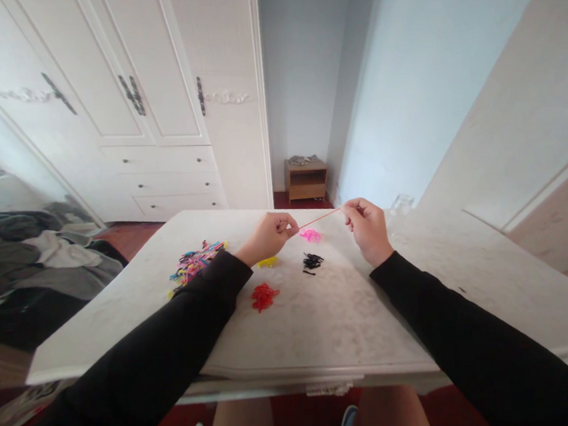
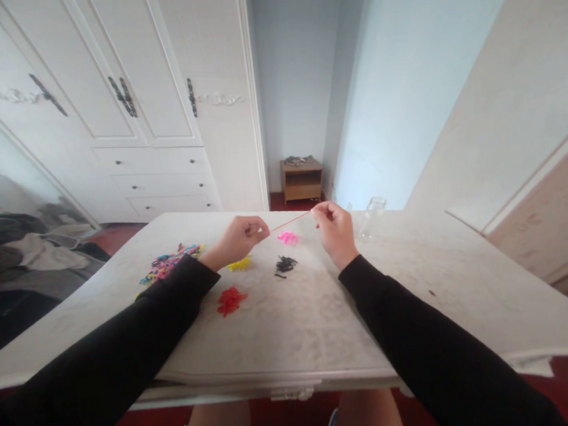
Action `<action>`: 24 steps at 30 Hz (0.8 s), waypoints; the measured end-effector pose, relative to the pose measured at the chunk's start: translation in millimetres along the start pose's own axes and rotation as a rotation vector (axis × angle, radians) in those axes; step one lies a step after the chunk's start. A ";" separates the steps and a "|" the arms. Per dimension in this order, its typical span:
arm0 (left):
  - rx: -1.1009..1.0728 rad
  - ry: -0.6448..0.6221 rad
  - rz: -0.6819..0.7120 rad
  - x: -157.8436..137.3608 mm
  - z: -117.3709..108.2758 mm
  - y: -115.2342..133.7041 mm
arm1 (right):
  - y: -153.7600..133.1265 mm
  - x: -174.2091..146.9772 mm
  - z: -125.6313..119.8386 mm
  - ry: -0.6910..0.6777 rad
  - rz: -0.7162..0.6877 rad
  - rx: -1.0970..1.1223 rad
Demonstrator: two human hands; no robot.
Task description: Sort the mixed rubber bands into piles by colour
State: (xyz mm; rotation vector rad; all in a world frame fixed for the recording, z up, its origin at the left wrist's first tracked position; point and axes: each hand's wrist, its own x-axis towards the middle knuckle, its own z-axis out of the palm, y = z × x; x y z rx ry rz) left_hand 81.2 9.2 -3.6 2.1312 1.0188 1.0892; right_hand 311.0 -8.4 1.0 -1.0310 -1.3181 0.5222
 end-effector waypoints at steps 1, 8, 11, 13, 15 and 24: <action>0.005 0.000 0.002 -0.2 0.1 0.1 | -0.4 -0.7 0.4 -0.014 -0.003 -0.001; 0.012 -0.007 0.043 -3.7 1.0 4.5 | -6.1 -14.0 9.3 -0.155 -0.050 -0.088; 0.017 -0.008 0.049 -3.8 0.1 4.5 | -5.9 -12.6 7.8 -0.130 -0.058 -0.093; 0.024 0.006 0.052 -3.2 -0.8 3.4 | -5.2 -10.2 5.9 -0.099 -0.060 -0.077; 0.029 0.017 0.060 -2.4 -2.0 2.0 | -4.7 -8.0 4.3 -0.067 -0.061 -0.055; 0.032 0.029 0.067 -1.6 -7.5 3.5 | -6.4 -6.4 1.4 0.060 -0.086 -0.054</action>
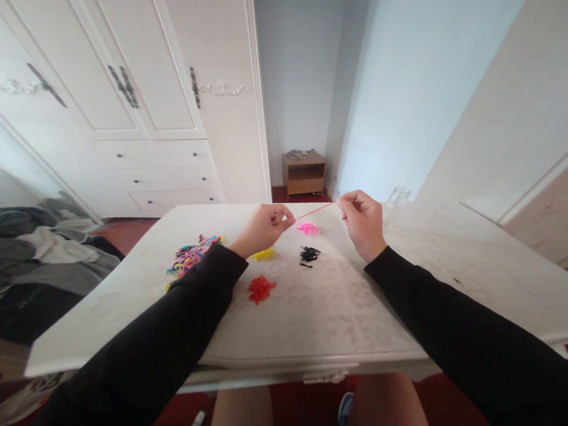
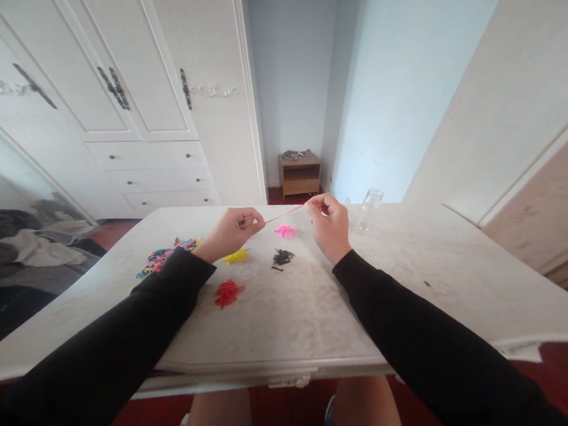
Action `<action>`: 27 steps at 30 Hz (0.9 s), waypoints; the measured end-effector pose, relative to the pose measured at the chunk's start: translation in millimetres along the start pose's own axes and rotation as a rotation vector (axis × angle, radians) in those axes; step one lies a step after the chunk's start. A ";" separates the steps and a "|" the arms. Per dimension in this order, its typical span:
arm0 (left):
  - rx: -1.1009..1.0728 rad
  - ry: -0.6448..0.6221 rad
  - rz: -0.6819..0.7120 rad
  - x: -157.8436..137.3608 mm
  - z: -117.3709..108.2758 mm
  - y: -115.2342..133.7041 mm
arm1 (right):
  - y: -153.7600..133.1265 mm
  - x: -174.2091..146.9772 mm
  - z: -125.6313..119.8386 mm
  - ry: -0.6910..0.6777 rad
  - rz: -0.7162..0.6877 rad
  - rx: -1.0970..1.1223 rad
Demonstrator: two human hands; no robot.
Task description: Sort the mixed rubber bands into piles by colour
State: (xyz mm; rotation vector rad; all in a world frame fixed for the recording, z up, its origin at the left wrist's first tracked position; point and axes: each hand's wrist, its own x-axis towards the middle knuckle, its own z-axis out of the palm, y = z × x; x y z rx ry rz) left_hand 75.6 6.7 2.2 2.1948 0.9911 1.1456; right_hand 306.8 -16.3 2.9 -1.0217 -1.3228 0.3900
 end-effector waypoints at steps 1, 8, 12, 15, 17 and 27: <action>0.002 0.000 0.000 0.1 -0.1 0.2 | -0.1 -0.2 0.1 -0.002 -0.001 0.003; 0.015 0.010 -0.004 0.2 -0.2 0.2 | -1.0 -1.6 0.6 -0.020 -0.002 -0.013; 0.014 0.017 0.004 -0.2 -0.1 -0.2 | -2.5 -4.4 2.1 -0.049 -0.035 -0.033; 0.016 0.015 0.010 -0.7 0.4 -0.1 | -3.5 -7.6 4.5 -0.092 -0.058 -0.041; 0.011 0.017 0.015 -1.0 1.0 0.7 | -4.4 -9.1 5.6 -0.106 -0.060 -0.039; -0.033 0.007 0.026 -2.6 2.7 5.4 | -5.0 -6.5 2.1 -0.017 -0.035 0.020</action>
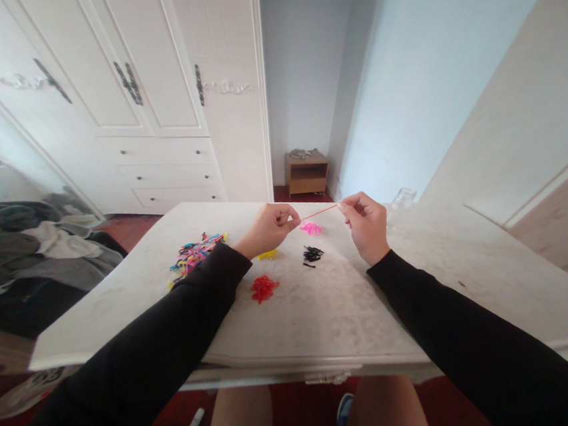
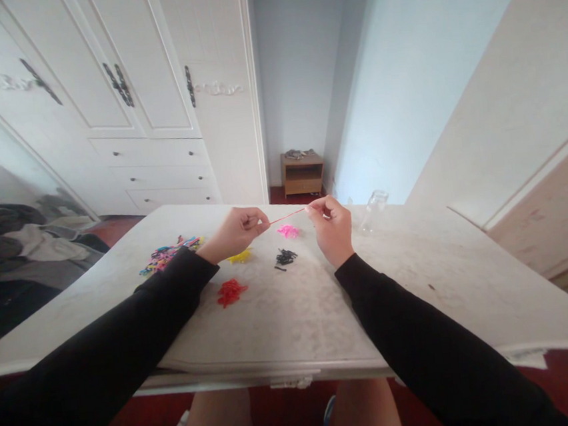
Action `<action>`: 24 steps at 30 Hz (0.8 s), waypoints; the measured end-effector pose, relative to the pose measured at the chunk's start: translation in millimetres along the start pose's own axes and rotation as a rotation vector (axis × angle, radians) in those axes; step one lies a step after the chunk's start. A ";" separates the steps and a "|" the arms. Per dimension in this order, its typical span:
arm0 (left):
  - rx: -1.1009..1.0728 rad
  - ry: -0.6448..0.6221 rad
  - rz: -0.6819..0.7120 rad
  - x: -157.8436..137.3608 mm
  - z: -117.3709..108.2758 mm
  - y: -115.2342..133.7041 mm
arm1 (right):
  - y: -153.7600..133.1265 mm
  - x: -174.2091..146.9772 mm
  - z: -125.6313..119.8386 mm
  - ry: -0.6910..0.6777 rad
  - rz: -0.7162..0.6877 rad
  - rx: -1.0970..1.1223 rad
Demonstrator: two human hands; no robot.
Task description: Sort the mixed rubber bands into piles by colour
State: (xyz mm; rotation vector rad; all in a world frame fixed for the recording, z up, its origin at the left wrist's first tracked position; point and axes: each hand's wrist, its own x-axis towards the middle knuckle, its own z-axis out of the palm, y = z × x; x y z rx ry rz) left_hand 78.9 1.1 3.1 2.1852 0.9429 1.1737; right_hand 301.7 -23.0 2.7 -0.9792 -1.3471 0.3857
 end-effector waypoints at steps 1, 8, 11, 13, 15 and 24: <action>-0.003 -0.001 0.001 -0.2 0.1 0.4 | 0.2 -0.2 0.3 0.005 0.004 0.007; -0.009 -0.002 0.017 -0.3 1.2 3.8 | -2.0 -3.8 4.0 -0.006 0.029 0.042; -0.012 -0.008 0.017 0.1 1.9 4.4 | -3.5 -3.8 4.4 0.009 0.036 0.067; -0.011 -0.009 0.018 0.1 2.5 3.6 | -3.1 -2.9 4.0 0.007 0.031 0.072; 0.000 -0.001 0.021 -0.2 2.1 1.6 | -0.6 -0.5 2.3 0.013 0.030 0.075; 0.048 0.050 0.018 -1.5 -8.1 -3.3 | 8.5 5.2 -3.7 -0.066 0.085 0.050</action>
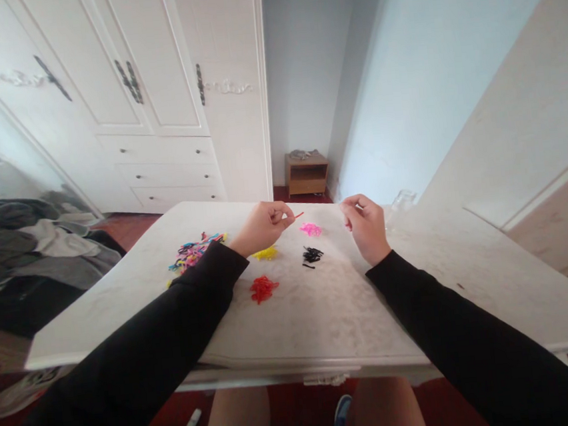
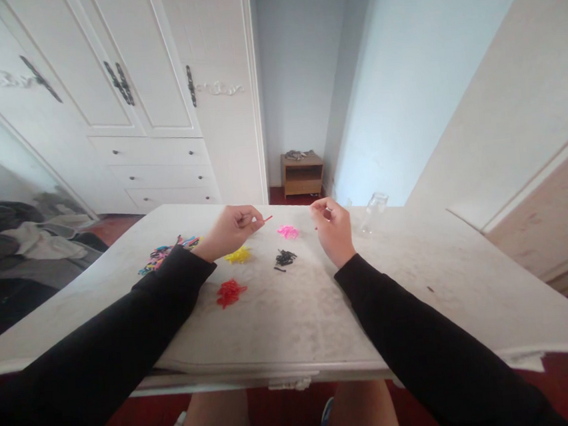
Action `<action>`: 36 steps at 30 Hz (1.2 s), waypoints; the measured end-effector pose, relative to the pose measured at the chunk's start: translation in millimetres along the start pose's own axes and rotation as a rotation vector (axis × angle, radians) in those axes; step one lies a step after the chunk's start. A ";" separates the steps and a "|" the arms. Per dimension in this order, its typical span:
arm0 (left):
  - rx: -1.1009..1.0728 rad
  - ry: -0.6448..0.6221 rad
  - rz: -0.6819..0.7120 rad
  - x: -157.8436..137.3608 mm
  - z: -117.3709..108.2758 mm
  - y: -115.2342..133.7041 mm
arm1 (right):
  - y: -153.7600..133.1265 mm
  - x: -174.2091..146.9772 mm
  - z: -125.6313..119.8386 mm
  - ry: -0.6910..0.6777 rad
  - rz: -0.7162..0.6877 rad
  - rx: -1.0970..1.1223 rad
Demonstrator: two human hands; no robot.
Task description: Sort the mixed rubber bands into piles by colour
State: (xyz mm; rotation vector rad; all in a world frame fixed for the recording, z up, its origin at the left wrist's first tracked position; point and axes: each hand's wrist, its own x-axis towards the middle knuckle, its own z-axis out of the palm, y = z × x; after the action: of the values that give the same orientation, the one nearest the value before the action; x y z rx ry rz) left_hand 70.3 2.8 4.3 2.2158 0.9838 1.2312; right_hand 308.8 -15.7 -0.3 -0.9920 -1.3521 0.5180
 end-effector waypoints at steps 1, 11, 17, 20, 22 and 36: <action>0.008 -0.005 0.011 -0.6 1.1 1.5 | -2.0 -3.1 2.5 -0.065 -0.005 -0.028; 0.067 -0.090 0.073 -5.3 11.2 10.9 | -7.3 -19.6 15.6 -0.363 -0.116 -0.189; 0.085 -0.104 0.068 -6.2 11.9 11.4 | -9.2 -19.9 15.2 -0.356 -0.128 -0.205; 0.085 -0.111 0.066 -6.6 12.7 11.1 | -10.1 -20.2 14.6 -0.358 -0.117 -0.195; 0.089 -0.111 0.063 -6.7 12.9 10.9 | -9.8 -19.8 13.8 -0.362 -0.107 -0.182; 0.079 -0.088 0.062 -5.1 11.3 7.5 | -6.3 -9.6 6.9 -0.271 -0.160 -0.236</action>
State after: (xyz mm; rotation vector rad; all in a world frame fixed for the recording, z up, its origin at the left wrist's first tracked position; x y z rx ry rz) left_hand 81.0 -6.2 0.5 2.3569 0.9509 1.1284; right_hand 298.9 -24.7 -1.0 -1.0188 -1.7507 0.3865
